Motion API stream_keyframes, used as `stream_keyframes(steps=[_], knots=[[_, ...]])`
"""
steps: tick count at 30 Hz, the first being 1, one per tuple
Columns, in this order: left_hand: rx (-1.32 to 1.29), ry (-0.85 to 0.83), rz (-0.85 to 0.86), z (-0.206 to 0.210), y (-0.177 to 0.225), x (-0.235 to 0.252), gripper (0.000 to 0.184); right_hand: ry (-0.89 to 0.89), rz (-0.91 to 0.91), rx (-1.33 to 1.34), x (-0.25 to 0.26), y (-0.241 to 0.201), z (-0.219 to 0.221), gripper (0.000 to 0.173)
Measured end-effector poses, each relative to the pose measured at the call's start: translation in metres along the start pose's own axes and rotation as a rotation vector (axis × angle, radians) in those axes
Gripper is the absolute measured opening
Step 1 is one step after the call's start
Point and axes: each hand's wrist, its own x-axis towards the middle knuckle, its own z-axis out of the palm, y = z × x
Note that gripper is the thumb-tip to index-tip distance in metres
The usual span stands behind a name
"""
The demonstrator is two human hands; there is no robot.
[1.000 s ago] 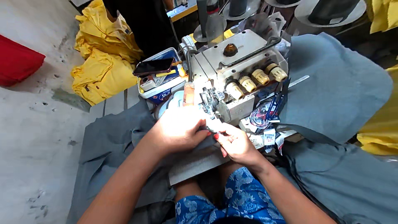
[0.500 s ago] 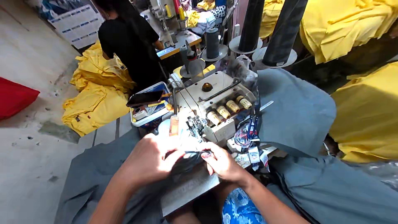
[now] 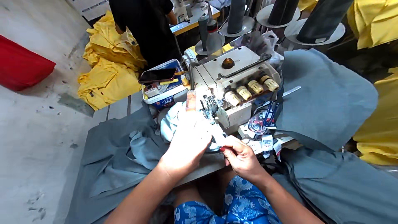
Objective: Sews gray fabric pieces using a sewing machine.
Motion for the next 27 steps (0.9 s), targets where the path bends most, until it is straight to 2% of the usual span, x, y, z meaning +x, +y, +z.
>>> stream_keyframes(steps=[3,7,10,12,15,19,22,27], knots=[[-0.011,-0.021,-0.028,0.002,-0.008,0.003,0.049,0.009,0.042,-0.012,0.009,0.005,0.002,0.016],[-0.171,-0.147,-0.160,-0.013,-0.026,0.008,0.040,0.010,0.119,0.062,0.022,0.014,0.003,0.017],[-0.241,0.115,-0.121,-0.016,-0.027,0.002,0.033,-0.013,0.085,0.052,0.022,0.018,0.000,0.017],[-0.233,0.186,-0.043,-0.017,-0.009,-0.001,0.034,-0.038,-0.026,0.000,0.019,0.017,-0.004,0.018],[-0.317,0.173,0.037,-0.006,0.000,-0.002,0.030,-0.030,-0.151,-0.053,0.013,0.013,-0.006,0.014],[-0.311,0.103,0.007,0.010,-0.017,-0.003,0.029,0.003,-0.199,-0.129,0.011,0.014,-0.005,0.014],[-0.325,0.068,-0.035,0.020,-0.022,-0.005,0.027,0.027,-0.143,-0.166,0.015,0.017,-0.003,0.016],[-0.339,0.055,-0.078,0.022,-0.026,-0.008,0.035,0.046,-0.129,-0.190,0.023,0.024,0.000,0.016]])
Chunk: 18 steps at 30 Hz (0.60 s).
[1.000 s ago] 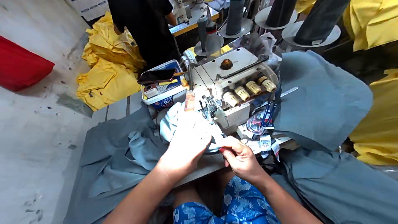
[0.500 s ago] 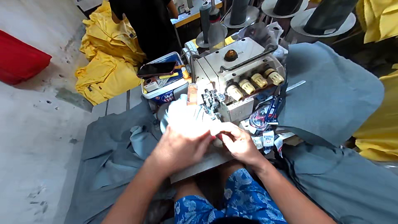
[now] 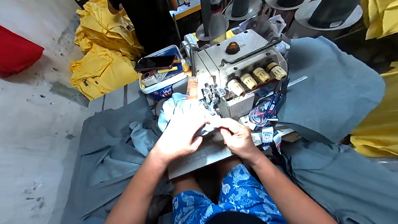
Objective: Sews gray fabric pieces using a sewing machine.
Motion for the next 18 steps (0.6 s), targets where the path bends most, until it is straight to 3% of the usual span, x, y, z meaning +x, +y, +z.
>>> stream_keyframes(steps=[8,14,18], knots=[[0.125,0.032,-0.176,0.015,0.001,-0.004,0.052,0.049,-0.015,-0.077,0.000,-0.008,0.003,0.016],[0.188,0.204,-0.415,0.036,0.006,-0.011,0.056,0.460,-0.016,-0.293,-0.012,0.000,-0.021,0.013],[0.216,0.309,-0.512,0.046,0.036,-0.030,0.055,0.655,0.219,-0.407,-0.006,0.018,-0.059,0.036]])
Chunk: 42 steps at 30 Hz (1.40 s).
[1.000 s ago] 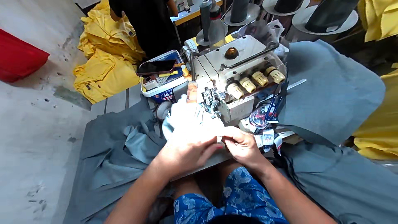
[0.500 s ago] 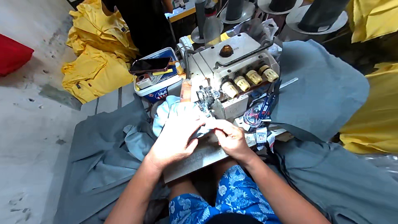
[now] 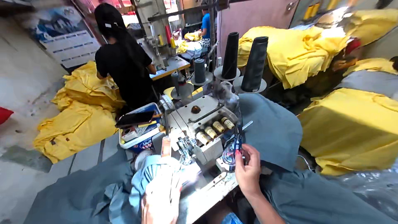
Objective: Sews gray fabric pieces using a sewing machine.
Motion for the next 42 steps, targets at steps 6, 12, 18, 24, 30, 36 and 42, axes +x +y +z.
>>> stream_keyframes(steps=[6,12,18,24,30,36,42], knots=[[-0.028,0.048,-0.105,0.003,0.023,-0.034,0.066,-0.079,0.406,0.112,0.031,-0.008,-0.002,0.051],[-0.070,0.129,-0.127,0.025,0.023,-0.038,0.054,-0.205,0.594,0.111,0.051,-0.013,0.002,0.051],[-0.112,0.207,-0.149,0.035,0.024,-0.044,0.042,-0.393,0.704,0.120,0.029,-0.033,-0.026,0.030],[-0.092,0.250,-0.141,0.039,0.027,-0.043,0.042,-0.821,-0.051,-0.278,-0.019,-0.072,-0.019,0.044],[-0.091,0.277,-0.155,0.042,0.028,-0.043,0.040,-0.713,-0.582,-0.637,-0.022,-0.101,0.025,0.031],[-0.102,0.308,-0.137,0.046,0.025,-0.044,0.039,-0.769,-0.561,-0.659,-0.032,-0.107,0.035,0.033],[-0.253,0.304,-0.109,0.051,0.018,-0.055,0.055,-0.474,-0.061,-0.177,-0.043,-0.068,0.001,0.040]])
